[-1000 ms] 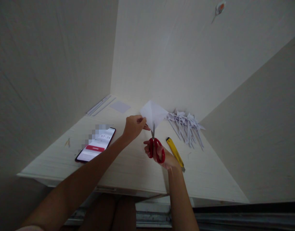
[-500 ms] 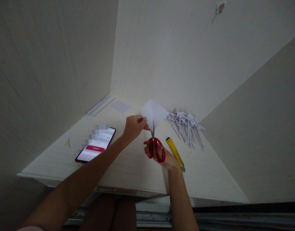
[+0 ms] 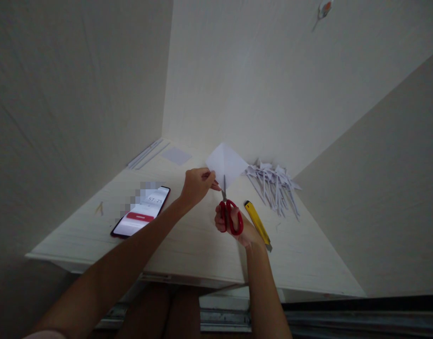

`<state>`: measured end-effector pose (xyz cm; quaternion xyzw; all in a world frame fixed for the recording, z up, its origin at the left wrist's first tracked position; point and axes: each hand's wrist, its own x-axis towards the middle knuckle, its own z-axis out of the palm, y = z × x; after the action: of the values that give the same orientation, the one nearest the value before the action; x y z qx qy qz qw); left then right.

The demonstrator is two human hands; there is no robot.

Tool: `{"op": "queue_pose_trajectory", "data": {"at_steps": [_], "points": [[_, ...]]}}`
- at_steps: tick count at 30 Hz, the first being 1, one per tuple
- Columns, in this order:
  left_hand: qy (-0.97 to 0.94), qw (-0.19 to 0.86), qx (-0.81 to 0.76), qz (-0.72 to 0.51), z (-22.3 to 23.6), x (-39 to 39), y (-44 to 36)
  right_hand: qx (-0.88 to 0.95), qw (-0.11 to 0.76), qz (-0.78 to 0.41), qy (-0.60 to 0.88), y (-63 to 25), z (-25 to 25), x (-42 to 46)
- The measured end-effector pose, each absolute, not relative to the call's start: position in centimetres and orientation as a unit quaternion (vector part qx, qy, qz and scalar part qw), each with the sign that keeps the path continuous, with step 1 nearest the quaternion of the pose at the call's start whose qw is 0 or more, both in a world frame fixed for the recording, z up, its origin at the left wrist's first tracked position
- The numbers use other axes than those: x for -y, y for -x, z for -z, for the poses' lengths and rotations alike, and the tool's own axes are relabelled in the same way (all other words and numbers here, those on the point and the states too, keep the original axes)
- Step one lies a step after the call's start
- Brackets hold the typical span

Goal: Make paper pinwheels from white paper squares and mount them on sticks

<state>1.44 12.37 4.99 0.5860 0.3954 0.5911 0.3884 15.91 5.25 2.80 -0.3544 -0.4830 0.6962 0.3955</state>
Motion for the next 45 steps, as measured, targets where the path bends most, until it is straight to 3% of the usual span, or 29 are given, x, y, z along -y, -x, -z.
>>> {"op": "queue_pose_trajectory", "data": {"at_steps": [18, 45], "points": [[-0.588, 0.385, -0.391, -0.594, -5.0, -12.6, -1.4, 0.495, 0.432, -0.664, 0.357, -15.7, -2.8, -5.4], [-0.594, 0.405, -0.380, -0.582, -5.3, -12.5, -1.2, 0.550, 0.394, -0.610, 0.412, -15.8, -3.1, -5.3]]}}
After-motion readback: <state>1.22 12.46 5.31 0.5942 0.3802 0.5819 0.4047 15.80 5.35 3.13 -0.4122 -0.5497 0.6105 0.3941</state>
